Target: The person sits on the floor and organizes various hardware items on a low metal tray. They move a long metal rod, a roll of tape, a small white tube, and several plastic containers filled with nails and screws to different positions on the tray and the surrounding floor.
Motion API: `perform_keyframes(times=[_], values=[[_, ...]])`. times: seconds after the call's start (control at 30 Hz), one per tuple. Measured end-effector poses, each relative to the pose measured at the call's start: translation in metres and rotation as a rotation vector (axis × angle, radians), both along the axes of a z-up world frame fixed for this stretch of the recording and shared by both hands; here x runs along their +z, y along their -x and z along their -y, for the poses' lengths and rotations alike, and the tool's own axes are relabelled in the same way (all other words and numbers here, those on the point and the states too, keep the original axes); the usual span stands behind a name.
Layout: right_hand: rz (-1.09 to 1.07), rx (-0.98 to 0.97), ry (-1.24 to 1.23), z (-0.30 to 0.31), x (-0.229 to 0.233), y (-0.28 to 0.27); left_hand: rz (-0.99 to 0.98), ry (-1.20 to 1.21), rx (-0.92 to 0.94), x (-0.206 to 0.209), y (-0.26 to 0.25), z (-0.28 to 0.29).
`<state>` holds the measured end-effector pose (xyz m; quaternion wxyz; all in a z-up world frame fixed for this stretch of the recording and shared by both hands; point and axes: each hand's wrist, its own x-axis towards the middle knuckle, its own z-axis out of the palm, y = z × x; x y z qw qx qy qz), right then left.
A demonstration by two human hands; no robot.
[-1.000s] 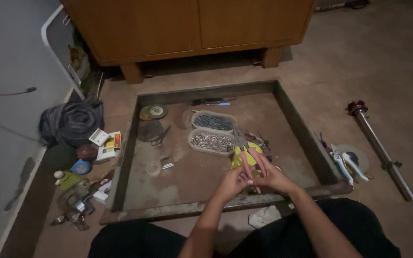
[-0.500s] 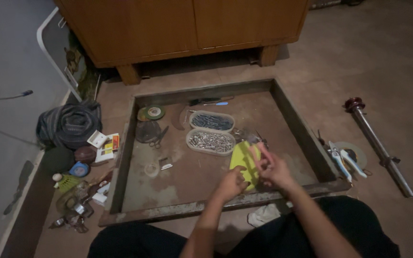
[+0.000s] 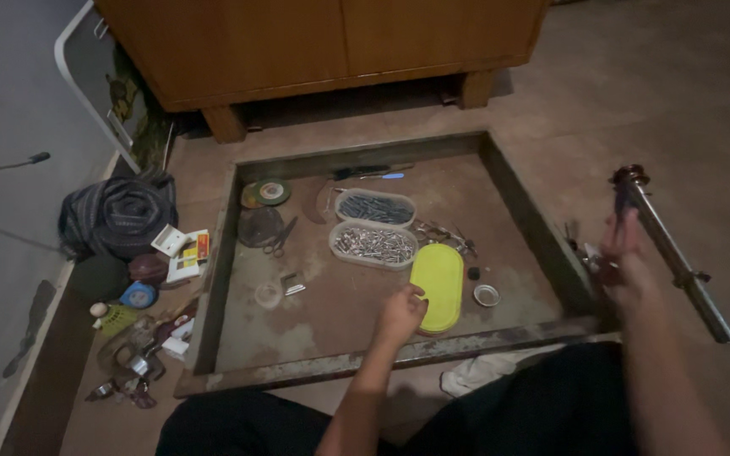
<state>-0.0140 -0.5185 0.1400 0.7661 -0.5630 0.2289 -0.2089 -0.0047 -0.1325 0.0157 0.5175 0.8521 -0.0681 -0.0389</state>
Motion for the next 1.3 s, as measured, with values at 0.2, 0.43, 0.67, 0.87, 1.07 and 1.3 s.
perform_keyframes(times=[0.2,0.43,0.67,0.87,1.07,1.3], values=[[-0.458,-0.260,0.237,0.050,-0.052,-0.004,-0.022,0.035,0.087,-0.037,-0.015,-0.002],[-0.606,-0.018,0.978,0.093,-0.128,-0.013,-0.020,0.226,0.058,-0.085,-0.038,-0.001],[-0.887,0.093,1.152,0.091,-0.138,-0.025,-0.024,0.202,0.048,-0.074,-0.034,-0.005],[-0.884,0.059,1.257,0.081,-0.124,-0.013,-0.046,0.132,0.076,-0.063,-0.030,-0.006],[-0.877,-0.066,1.228,0.070,-0.109,-0.018,-0.117,0.094,0.109,-0.047,-0.025,-0.007],[-0.233,-0.039,1.608,-0.017,-0.097,-0.012,-0.128,0.039,0.129,-0.033,-0.020,-0.008]])
